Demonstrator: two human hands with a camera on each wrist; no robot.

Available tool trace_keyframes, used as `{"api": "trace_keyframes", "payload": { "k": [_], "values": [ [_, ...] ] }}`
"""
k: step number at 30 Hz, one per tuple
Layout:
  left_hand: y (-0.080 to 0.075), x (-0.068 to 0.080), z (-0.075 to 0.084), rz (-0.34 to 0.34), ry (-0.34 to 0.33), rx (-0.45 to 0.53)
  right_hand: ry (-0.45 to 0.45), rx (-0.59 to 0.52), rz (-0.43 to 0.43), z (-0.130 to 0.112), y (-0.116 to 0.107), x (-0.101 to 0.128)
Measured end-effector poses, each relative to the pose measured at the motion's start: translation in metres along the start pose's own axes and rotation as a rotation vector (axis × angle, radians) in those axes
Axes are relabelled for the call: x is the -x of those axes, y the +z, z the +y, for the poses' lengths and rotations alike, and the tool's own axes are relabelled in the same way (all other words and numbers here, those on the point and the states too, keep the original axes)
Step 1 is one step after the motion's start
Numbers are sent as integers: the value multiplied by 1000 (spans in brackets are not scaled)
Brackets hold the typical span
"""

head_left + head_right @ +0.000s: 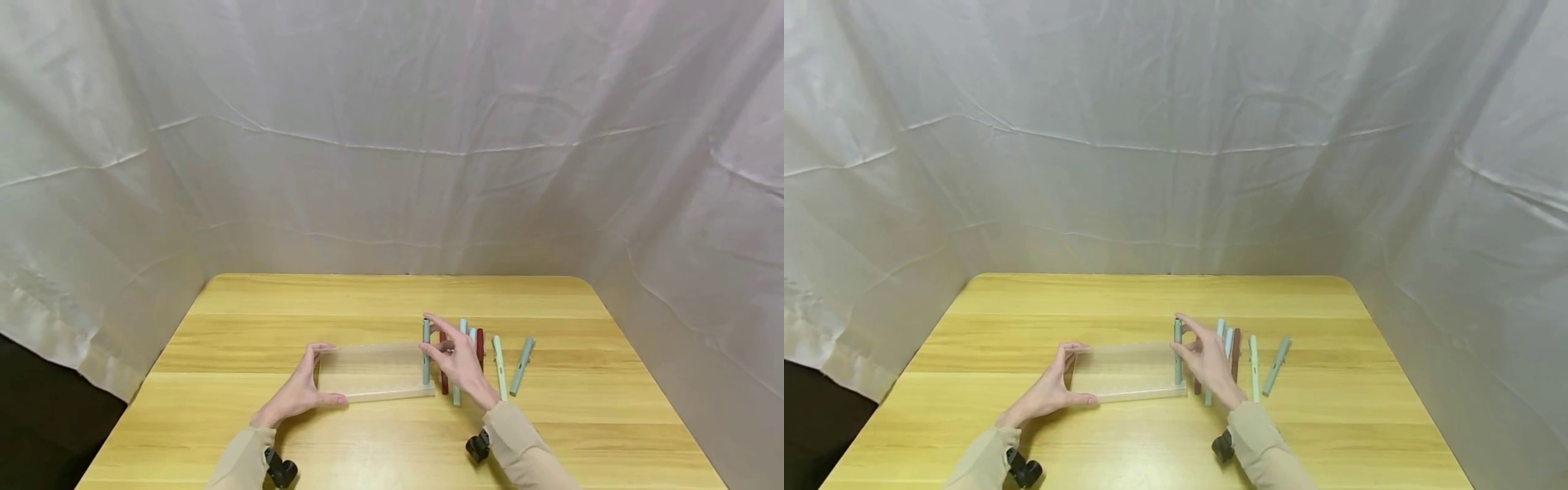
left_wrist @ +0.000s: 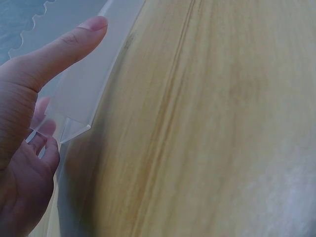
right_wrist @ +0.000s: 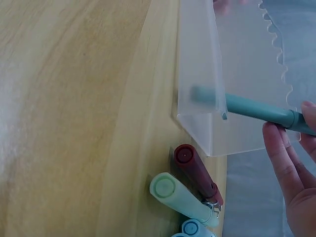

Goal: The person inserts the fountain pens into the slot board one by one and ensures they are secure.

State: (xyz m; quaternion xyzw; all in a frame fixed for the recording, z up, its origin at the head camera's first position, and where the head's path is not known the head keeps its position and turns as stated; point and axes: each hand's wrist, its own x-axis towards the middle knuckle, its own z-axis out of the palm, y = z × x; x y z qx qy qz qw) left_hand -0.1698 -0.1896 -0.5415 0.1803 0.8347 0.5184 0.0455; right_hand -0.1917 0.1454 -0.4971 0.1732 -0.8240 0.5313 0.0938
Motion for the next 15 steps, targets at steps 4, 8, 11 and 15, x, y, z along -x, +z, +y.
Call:
{"api": "trace_keyframes", "payload": {
  "k": [4,8,11,15],
  "values": [
    [0,0,-1,0,1,-2,17,16,-14,-1,0,-1],
    [0,-1,-1,0,-1,-1,46,20,-39,-4,1,-3],
    [0,-1,-2,2,-1,-2,71,13,-71,-13,-1,-3],
    [0,-1,-2,4,1,-1,105,-13,-114,-32,-8,-3]
  ]
}}
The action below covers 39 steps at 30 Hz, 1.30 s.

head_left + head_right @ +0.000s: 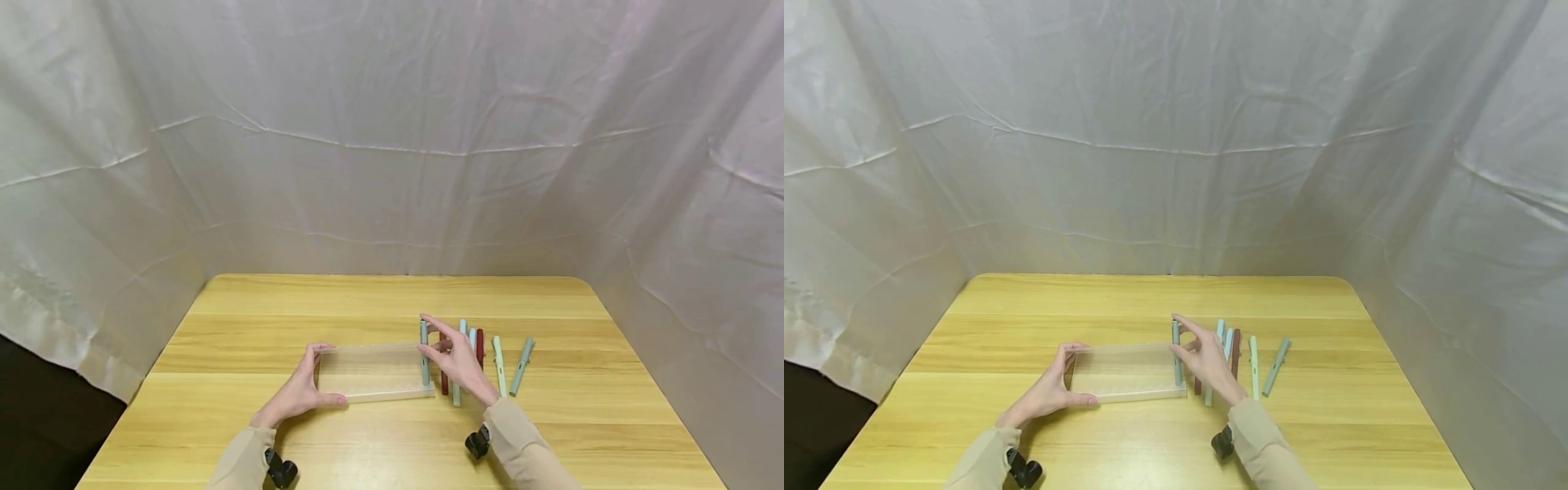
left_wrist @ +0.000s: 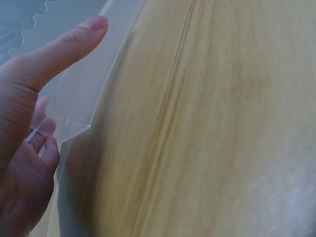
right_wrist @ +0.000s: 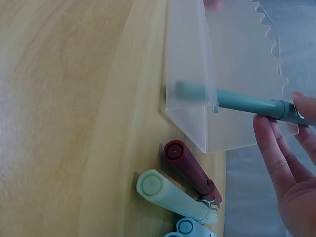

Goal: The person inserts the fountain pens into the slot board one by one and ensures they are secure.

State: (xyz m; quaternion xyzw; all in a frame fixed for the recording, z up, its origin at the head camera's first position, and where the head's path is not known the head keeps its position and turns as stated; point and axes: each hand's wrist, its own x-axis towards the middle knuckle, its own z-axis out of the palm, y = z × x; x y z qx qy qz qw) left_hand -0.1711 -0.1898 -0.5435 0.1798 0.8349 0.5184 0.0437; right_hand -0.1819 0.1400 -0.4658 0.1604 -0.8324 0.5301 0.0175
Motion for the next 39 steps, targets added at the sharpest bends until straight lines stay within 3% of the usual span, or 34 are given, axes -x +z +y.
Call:
{"api": "trace_keyframes", "payload": {
  "k": [3,10,14,39],
  "values": [
    [0,0,0,0,1,3,20,-14,-23,-6,-3,1],
    [0,1,1,0,-14,-1,32,-37,-33,31,2,-6],
    [0,1,1,3,-20,-5,32,-46,-40,38,2,-7],
    [0,1,2,-5,-11,5,-12,-68,-54,38,2,-5]
  ]
}}
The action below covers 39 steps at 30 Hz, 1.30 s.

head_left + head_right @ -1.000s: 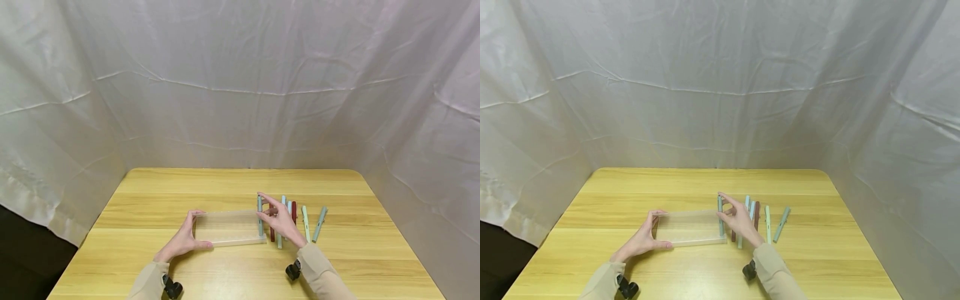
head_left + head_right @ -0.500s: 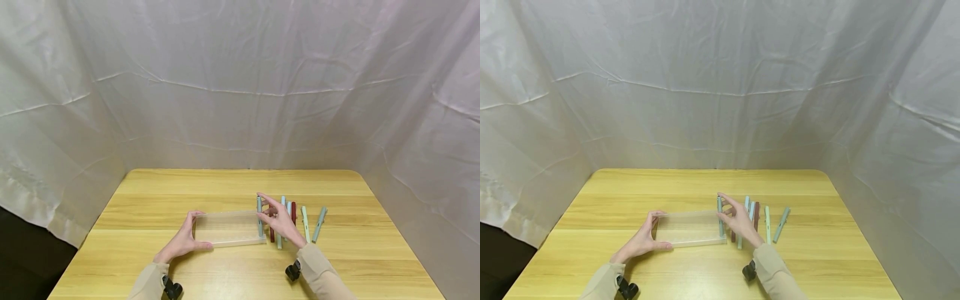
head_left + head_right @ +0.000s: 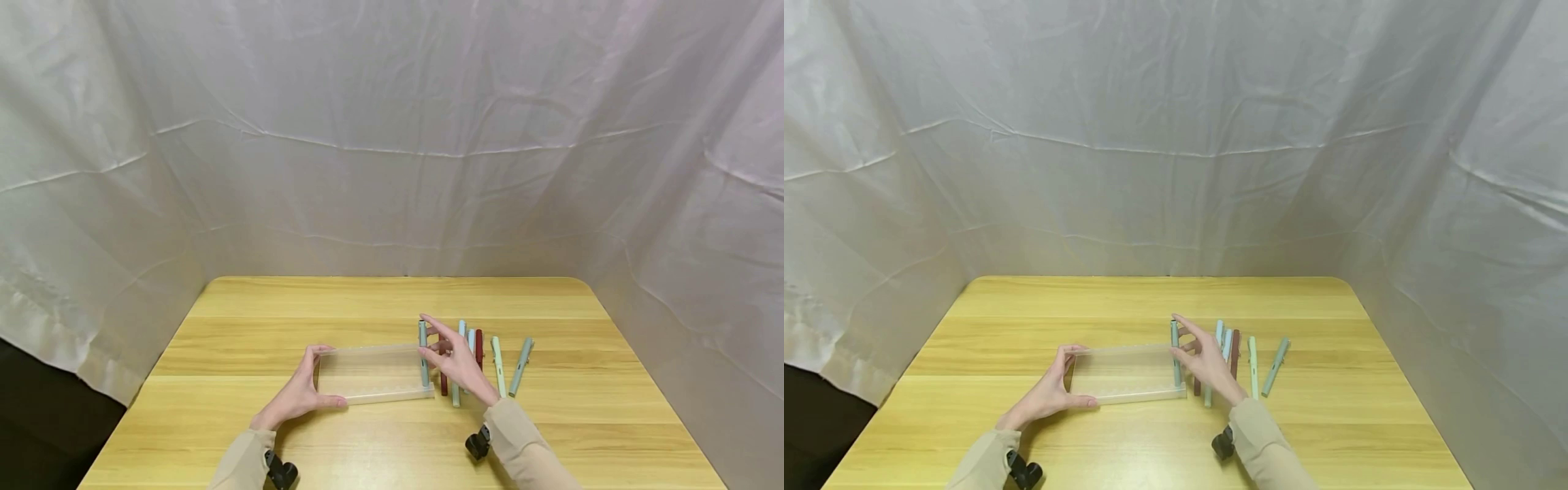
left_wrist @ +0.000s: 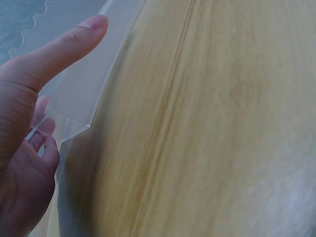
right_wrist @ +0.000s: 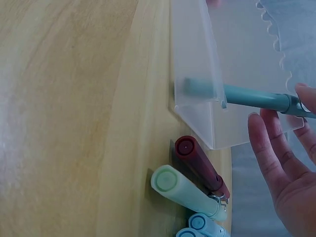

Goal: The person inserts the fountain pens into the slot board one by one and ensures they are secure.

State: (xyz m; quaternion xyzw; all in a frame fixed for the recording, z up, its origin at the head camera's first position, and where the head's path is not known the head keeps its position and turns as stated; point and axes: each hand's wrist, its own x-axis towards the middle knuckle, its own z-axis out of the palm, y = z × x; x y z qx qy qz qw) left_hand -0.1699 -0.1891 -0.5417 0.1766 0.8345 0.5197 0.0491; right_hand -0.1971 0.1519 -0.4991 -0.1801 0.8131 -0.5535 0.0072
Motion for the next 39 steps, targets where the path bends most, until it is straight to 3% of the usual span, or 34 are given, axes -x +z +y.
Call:
{"api": "trace_keyframes", "payload": {
  "k": [10,19,27,39],
  "values": [
    [0,0,0,5,-3,-10,-39,-7,31,1,0,4],
    [1,0,-1,8,-5,-11,2,-91,77,3,-4,13],
    [0,0,-2,6,-5,-8,-38,-104,95,10,-13,21],
    [0,1,0,2,-22,-7,-119,-37,174,23,-36,37]
  ]
}}
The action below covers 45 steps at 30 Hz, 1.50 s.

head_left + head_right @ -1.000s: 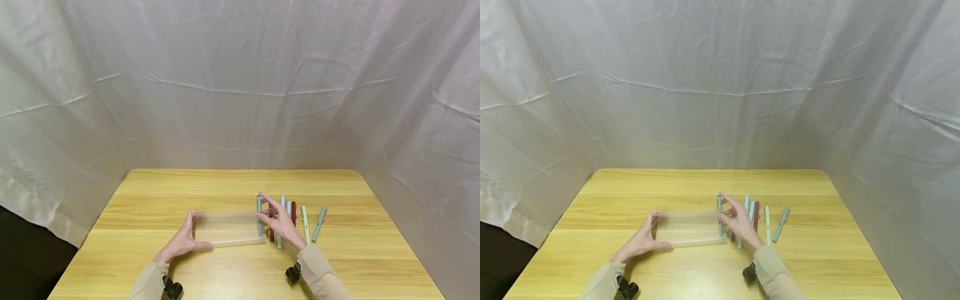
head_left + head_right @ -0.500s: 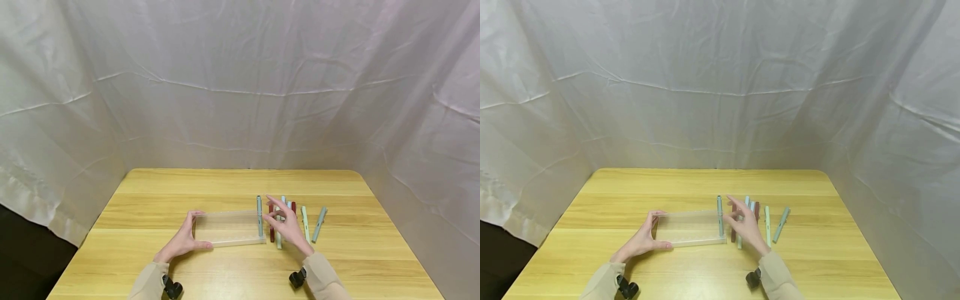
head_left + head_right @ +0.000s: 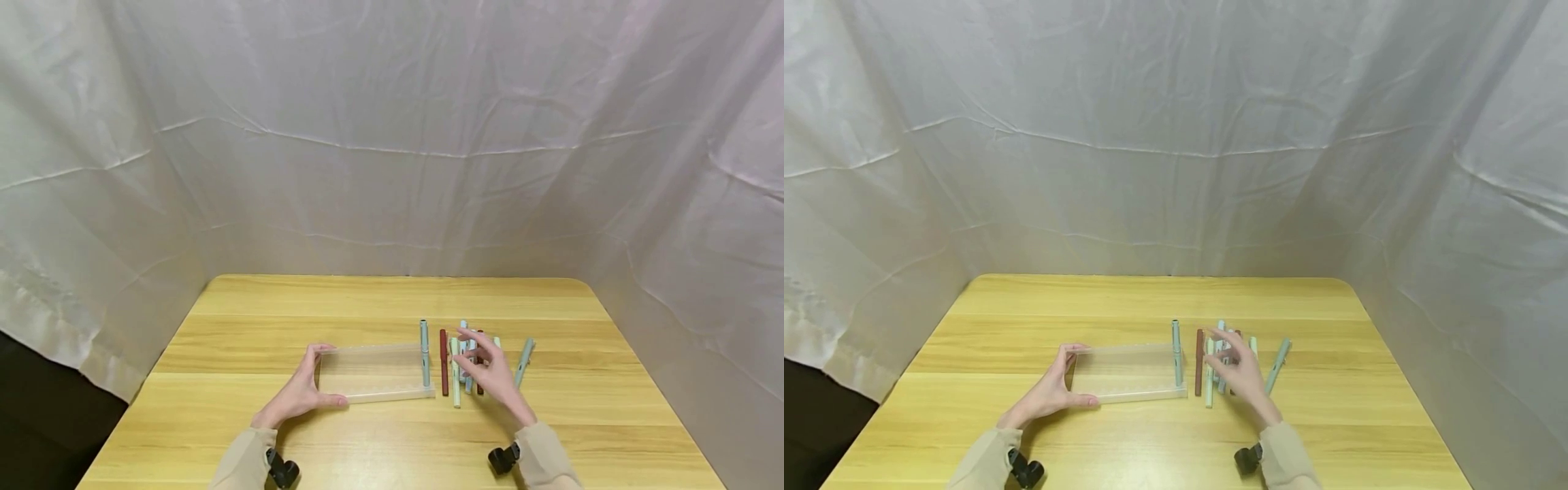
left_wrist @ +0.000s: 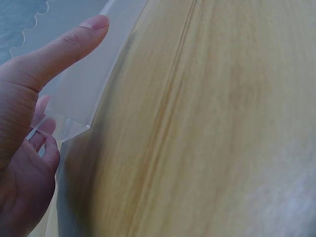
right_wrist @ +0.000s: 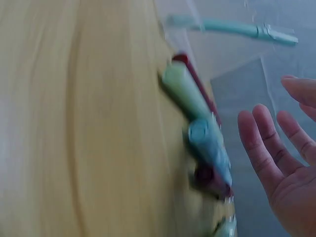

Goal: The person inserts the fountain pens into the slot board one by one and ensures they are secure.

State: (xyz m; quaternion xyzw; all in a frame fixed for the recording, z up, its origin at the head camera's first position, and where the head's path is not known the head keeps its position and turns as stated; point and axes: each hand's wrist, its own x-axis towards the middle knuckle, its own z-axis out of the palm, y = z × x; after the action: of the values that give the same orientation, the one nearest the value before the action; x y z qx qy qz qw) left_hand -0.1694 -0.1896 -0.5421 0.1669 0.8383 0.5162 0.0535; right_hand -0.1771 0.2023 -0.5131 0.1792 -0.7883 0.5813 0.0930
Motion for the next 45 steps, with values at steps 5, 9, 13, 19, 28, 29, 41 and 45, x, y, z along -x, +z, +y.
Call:
{"api": "trace_keyframes", "payload": {
  "k": [5,9,13,19,28,29,41,45],
  "values": [
    [0,0,1,-3,-9,3,83,23,-4,4,-18,8],
    [0,0,0,0,-5,3,142,22,-5,9,-33,14],
    [1,1,-1,5,2,2,136,24,-7,16,-46,17],
    [0,1,-1,7,0,1,119,35,-6,23,-60,22],
    [0,0,-1,8,-9,-3,243,49,80,27,-71,28],
    [1,0,-1,9,-8,-3,261,47,89,27,-72,29],
    [1,0,-1,8,-19,-6,362,41,157,34,-84,35],
    [1,0,-1,4,-25,-6,402,61,152,36,-88,35]
  ]
}}
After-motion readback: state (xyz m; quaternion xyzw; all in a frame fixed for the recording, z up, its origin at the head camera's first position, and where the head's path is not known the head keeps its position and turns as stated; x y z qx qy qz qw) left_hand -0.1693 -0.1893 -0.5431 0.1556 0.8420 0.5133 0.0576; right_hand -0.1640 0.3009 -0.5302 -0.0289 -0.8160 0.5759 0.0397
